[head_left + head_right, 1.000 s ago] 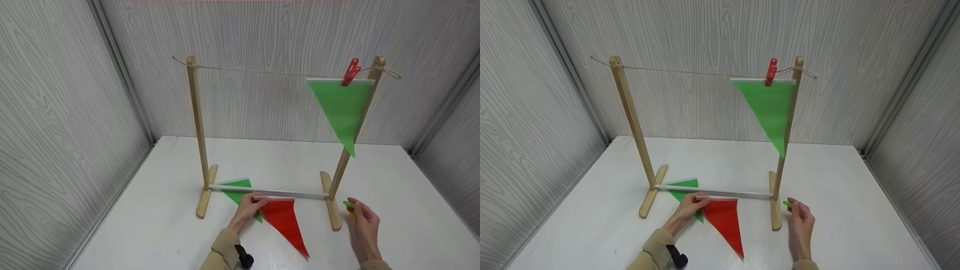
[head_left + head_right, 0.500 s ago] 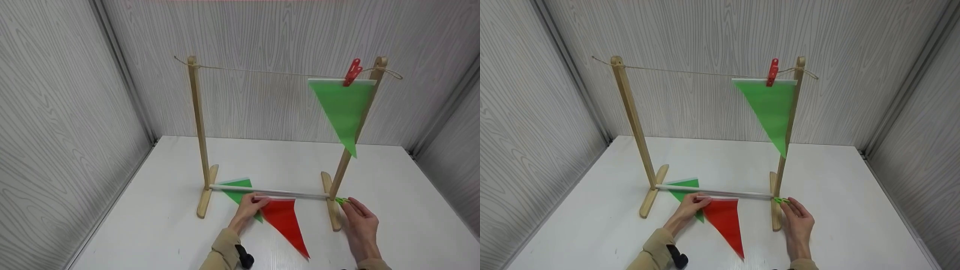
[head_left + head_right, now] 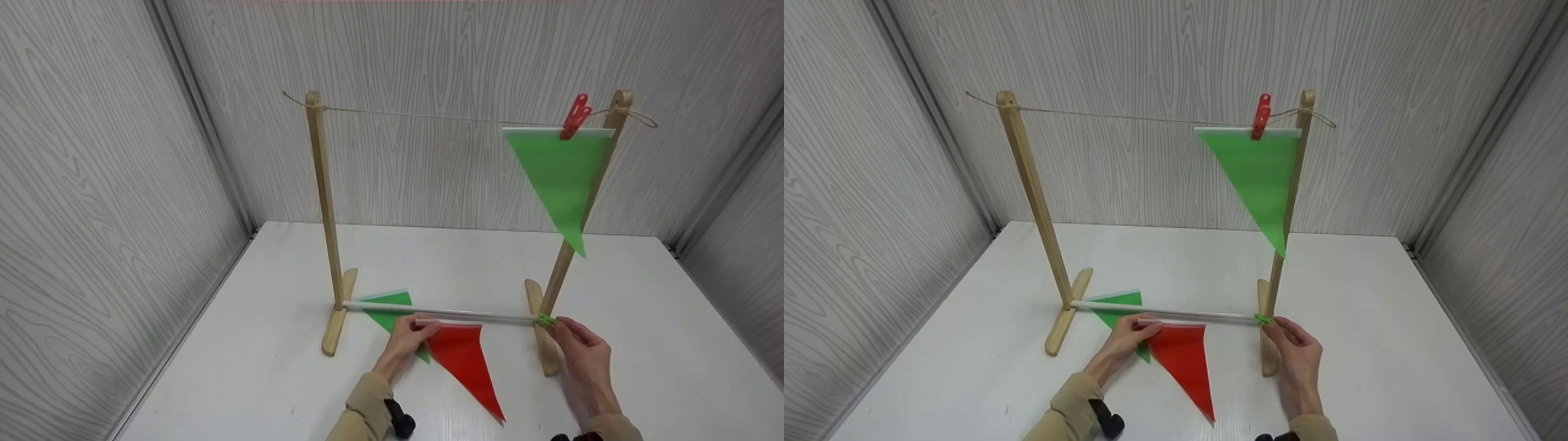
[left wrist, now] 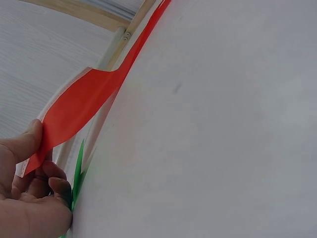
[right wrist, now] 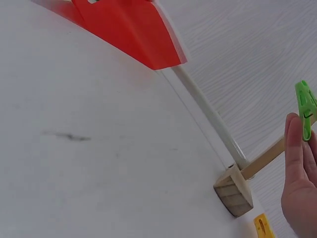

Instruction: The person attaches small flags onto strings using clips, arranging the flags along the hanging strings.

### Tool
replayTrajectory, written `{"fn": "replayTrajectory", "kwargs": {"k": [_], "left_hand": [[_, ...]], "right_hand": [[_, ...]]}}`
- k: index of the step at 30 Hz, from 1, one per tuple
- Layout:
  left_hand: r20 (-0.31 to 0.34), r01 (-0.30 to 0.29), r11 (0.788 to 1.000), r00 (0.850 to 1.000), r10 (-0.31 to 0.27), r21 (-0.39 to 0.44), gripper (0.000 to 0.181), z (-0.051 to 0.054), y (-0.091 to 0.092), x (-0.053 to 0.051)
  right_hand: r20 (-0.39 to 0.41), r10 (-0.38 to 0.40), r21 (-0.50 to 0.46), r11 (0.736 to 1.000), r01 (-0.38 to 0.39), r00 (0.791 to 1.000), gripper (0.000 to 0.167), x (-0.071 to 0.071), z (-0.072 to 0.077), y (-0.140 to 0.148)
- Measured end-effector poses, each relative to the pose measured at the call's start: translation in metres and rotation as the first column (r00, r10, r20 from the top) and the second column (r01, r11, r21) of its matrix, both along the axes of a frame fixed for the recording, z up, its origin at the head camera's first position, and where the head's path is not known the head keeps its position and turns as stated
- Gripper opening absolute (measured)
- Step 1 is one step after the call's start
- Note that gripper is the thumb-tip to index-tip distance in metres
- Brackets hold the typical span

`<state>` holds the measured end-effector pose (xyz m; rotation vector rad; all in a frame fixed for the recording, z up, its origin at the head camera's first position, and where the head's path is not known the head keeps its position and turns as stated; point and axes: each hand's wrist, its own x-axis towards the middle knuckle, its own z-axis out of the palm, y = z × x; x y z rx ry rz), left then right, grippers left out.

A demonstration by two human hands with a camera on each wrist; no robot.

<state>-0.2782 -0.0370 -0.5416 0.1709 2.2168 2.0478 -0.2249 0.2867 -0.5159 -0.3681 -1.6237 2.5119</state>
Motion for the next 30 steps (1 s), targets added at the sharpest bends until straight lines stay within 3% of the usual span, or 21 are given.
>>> {"fn": "replayTrajectory", "kwargs": {"k": [3,8,12,16,20,26,30], "left_hand": [[0.001,-0.001,1.000,1.000,0.001,0.031,0.027,0.000,0.001,-0.001],[0.009,-0.003,1.000,1.000,0.003,0.010,0.027,0.000,0.001,-0.001],[0.022,-0.008,1.000,1.000,0.008,0.006,0.026,0.002,0.002,0.001],[0.032,-0.026,0.999,0.999,0.025,0.031,0.028,0.009,0.004,0.003],[0.038,-0.028,0.996,0.999,0.025,0.086,0.031,0.021,0.004,0.004],[0.027,-0.018,0.978,1.000,0.013,0.207,0.034,0.046,-0.002,0.008],[0.005,-0.018,0.955,1.000,0.017,0.295,0.032,0.066,-0.003,0.010]], "right_hand": [[-0.069,0.043,0.085,0.996,-0.037,0.997,0.014,0.000,0.005,0.000],[-0.130,0.066,0.156,0.987,-0.045,0.989,0.029,0.001,0.015,-0.005],[-0.238,0.050,0.111,0.994,-0.024,0.970,0.030,0.002,0.025,-0.011],[-0.374,0.020,0.008,1.000,-0.018,0.927,0.026,0.003,0.036,-0.018],[-0.440,-0.022,-0.070,0.997,-0.010,0.898,0.025,0.005,0.048,-0.025],[-0.398,-0.117,-0.001,0.992,0.127,0.910,0.025,0.010,0.069,-0.037],[-0.446,-0.111,-0.034,0.994,0.107,0.888,0.023,0.014,0.083,-0.044]]}}
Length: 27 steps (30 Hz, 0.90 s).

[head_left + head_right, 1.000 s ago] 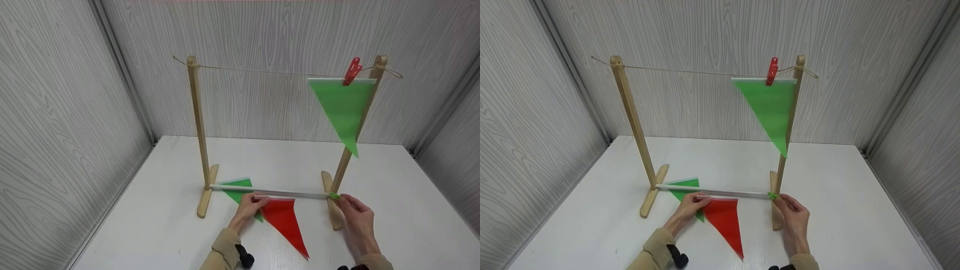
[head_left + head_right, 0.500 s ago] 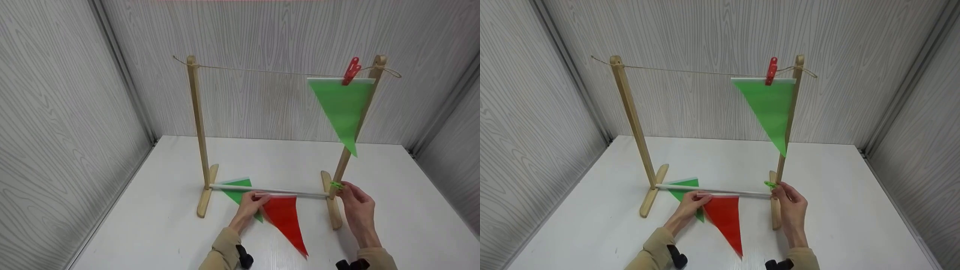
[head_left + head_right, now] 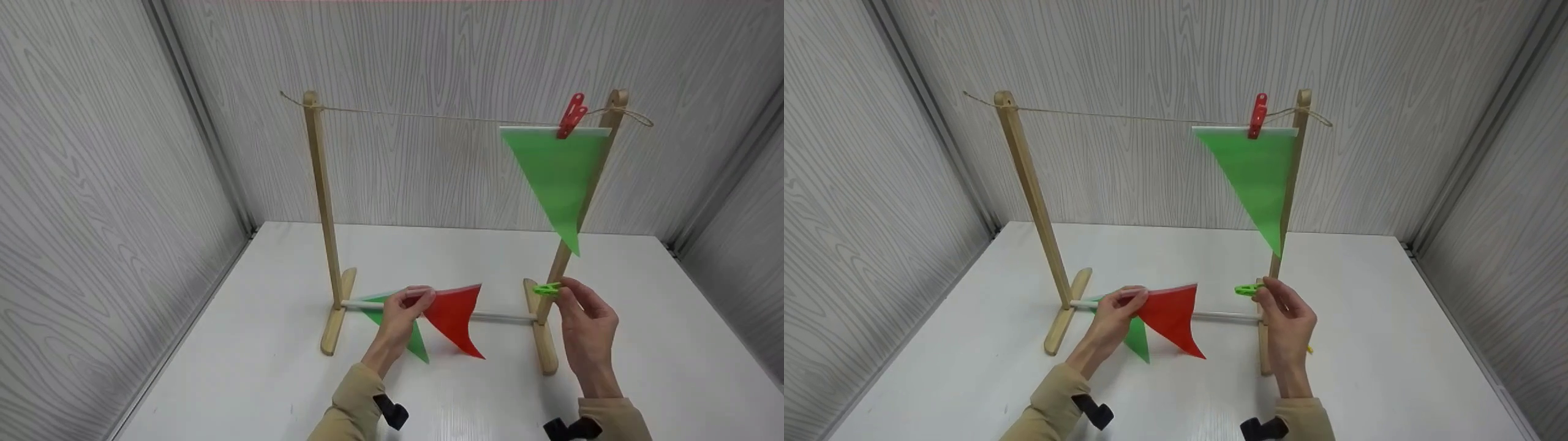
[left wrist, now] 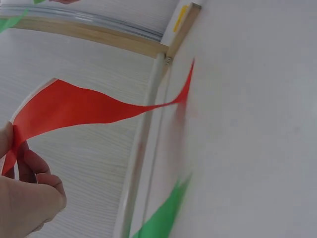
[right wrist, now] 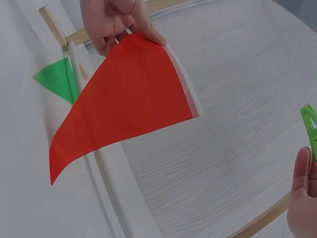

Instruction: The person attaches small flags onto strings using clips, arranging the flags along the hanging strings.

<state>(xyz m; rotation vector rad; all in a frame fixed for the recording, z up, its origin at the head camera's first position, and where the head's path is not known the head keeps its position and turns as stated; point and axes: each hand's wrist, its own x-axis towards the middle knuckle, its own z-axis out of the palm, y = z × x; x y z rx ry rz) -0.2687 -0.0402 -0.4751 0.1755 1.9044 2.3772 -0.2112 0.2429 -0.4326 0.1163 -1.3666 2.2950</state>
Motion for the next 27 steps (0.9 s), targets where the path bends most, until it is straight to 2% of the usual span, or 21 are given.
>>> {"fn": "replayTrajectory", "kwargs": {"k": [3,6,10,14,17,21,27], "left_hand": [[-0.026,-0.016,0.999,1.000,0.017,0.032,0.031,0.017,0.000,0.000],[-0.058,-0.033,0.999,0.998,0.035,0.038,0.029,0.035,-0.001,0.000],[-0.118,-0.053,0.998,0.991,0.056,0.028,0.026,0.060,-0.002,-0.003],[-0.187,-0.067,0.997,0.980,0.074,0.041,0.027,0.084,-0.004,-0.005],[-0.230,-0.051,0.995,0.971,0.070,0.087,0.028,0.100,-0.005,-0.007],[-0.252,0.002,0.985,0.967,0.042,0.170,0.028,0.117,-0.004,-0.009],[-0.275,0.039,0.969,0.961,0.031,0.245,0.023,0.138,-0.003,-0.015]], "right_hand": [[-0.074,0.037,-0.027,0.999,-0.040,0.997,0.022,0.000,0.012,-0.005],[-0.155,0.045,-0.006,0.999,-0.046,0.987,0.023,-0.001,0.025,-0.011],[-0.269,0.083,0.021,0.997,-0.080,0.960,0.024,-0.003,0.044,-0.018],[-0.339,0.118,0.084,0.992,-0.094,0.933,0.024,-0.007,0.064,-0.030],[-0.387,0.117,0.158,0.986,-0.059,0.915,0.023,-0.012,0.079,-0.040],[-0.445,0.118,0.217,0.976,-0.021,0.888,0.022,-0.018,0.099,-0.051],[-0.470,0.109,0.263,0.964,0.021,0.876,0.022,-0.029,0.126,-0.056]]}}
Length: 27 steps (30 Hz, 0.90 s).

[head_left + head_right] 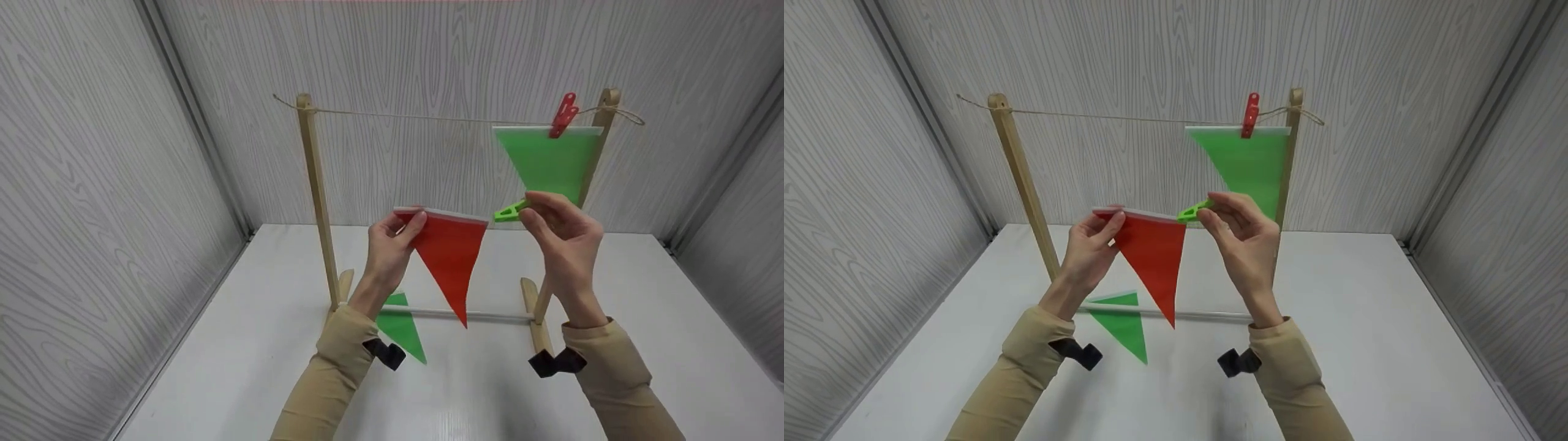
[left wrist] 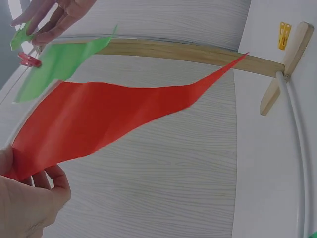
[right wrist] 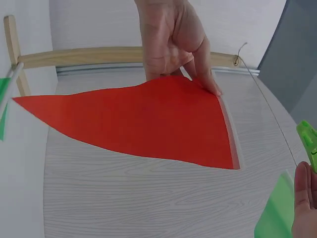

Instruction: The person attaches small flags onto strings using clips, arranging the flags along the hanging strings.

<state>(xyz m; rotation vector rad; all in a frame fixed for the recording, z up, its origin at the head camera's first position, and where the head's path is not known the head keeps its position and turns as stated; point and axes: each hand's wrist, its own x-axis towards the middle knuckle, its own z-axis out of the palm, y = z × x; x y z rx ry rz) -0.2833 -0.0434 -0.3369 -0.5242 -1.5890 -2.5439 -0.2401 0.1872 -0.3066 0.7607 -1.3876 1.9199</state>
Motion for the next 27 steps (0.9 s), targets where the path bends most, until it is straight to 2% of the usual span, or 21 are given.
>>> {"fn": "replayTrajectory", "kwargs": {"k": [6,11,20,24,27], "left_hand": [[-0.013,-0.045,0.997,0.999,0.045,0.062,0.018,0.019,0.002,-0.007],[0.016,-0.092,0.989,0.996,0.090,0.120,0.022,0.034,0.007,-0.012],[0.090,-0.096,0.973,0.993,0.079,0.212,0.026,0.052,0.014,-0.021],[0.093,-0.097,0.965,0.993,0.077,0.244,0.026,0.059,0.017,-0.025],[0.079,-0.107,0.965,0.993,0.091,0.240,0.026,0.064,0.017,-0.028]], "right_hand": [[-0.018,-0.021,0.043,0.999,0.022,1.000,0.024,-0.012,0.026,-0.004],[-0.032,-0.047,0.082,0.995,0.049,0.998,0.027,-0.025,0.045,-0.009],[0.019,-0.099,0.110,0.989,0.096,0.995,0.031,-0.039,0.067,-0.018],[0.015,-0.098,0.097,0.991,0.096,0.995,0.027,-0.044,0.074,-0.021],[0.011,-0.104,0.086,0.991,0.103,0.994,0.025,-0.048,0.080,-0.024]]}}
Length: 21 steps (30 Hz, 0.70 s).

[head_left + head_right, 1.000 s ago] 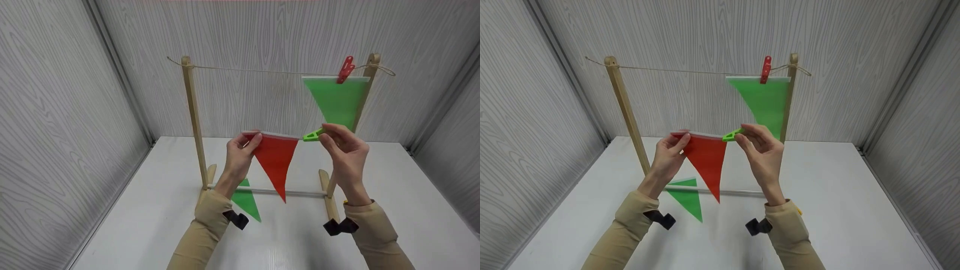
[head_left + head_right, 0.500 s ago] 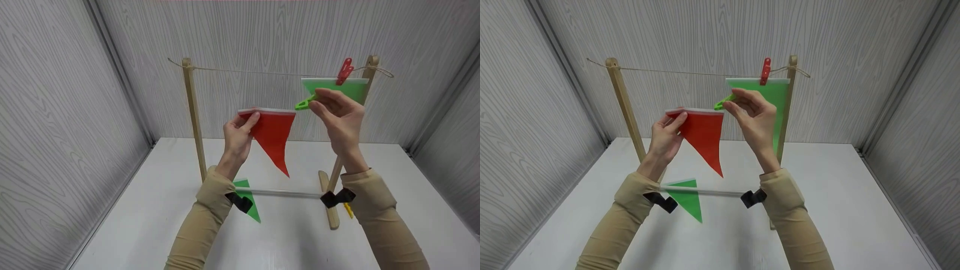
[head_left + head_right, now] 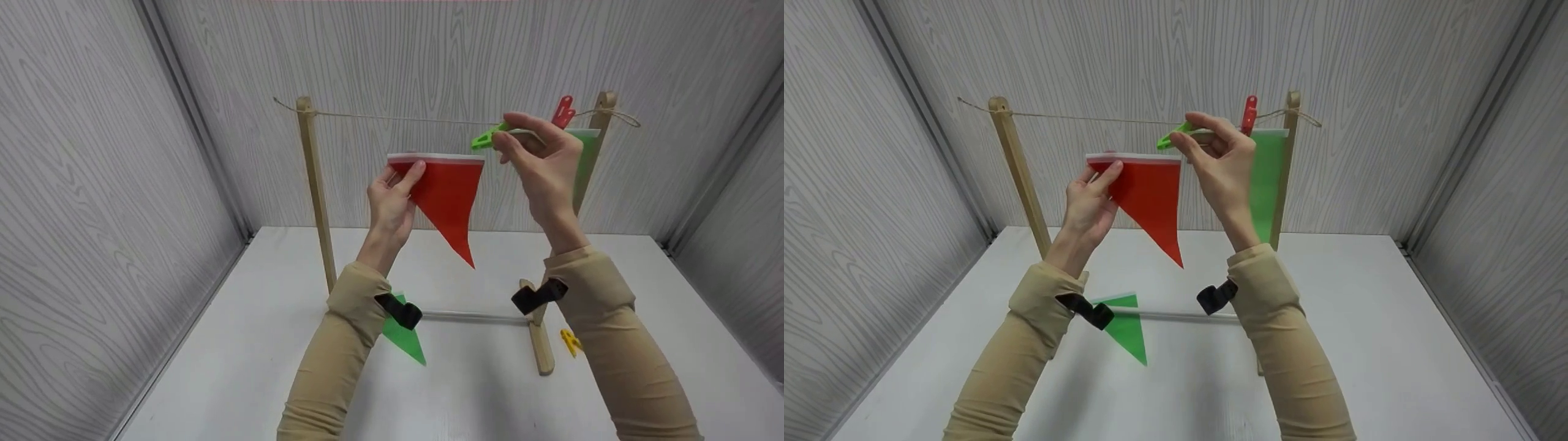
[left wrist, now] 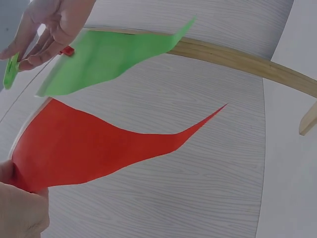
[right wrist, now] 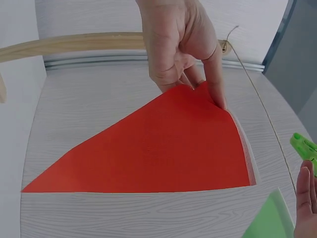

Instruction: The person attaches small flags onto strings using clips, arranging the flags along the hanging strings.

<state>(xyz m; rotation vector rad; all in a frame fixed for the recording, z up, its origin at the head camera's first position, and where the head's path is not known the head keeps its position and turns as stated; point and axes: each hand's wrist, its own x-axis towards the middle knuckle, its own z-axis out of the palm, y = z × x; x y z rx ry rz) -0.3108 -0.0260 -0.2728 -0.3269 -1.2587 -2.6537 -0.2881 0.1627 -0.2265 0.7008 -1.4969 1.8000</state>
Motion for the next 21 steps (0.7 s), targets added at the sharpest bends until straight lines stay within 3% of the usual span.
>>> {"fn": "replayTrajectory", "kwargs": {"k": [12,21], "left_hand": [[-0.068,-0.050,0.998,0.997,0.047,-0.029,0.025,0.017,0.006,-0.006],[-0.048,-0.044,0.999,0.998,0.043,-0.020,0.031,0.023,0.012,-0.007]], "right_hand": [[0.062,-0.038,0.048,0.998,0.036,0.997,0.027,-0.007,0.025,-0.012],[0.060,-0.165,0.106,0.982,0.158,0.984,0.025,-0.013,0.031,-0.014]]}}
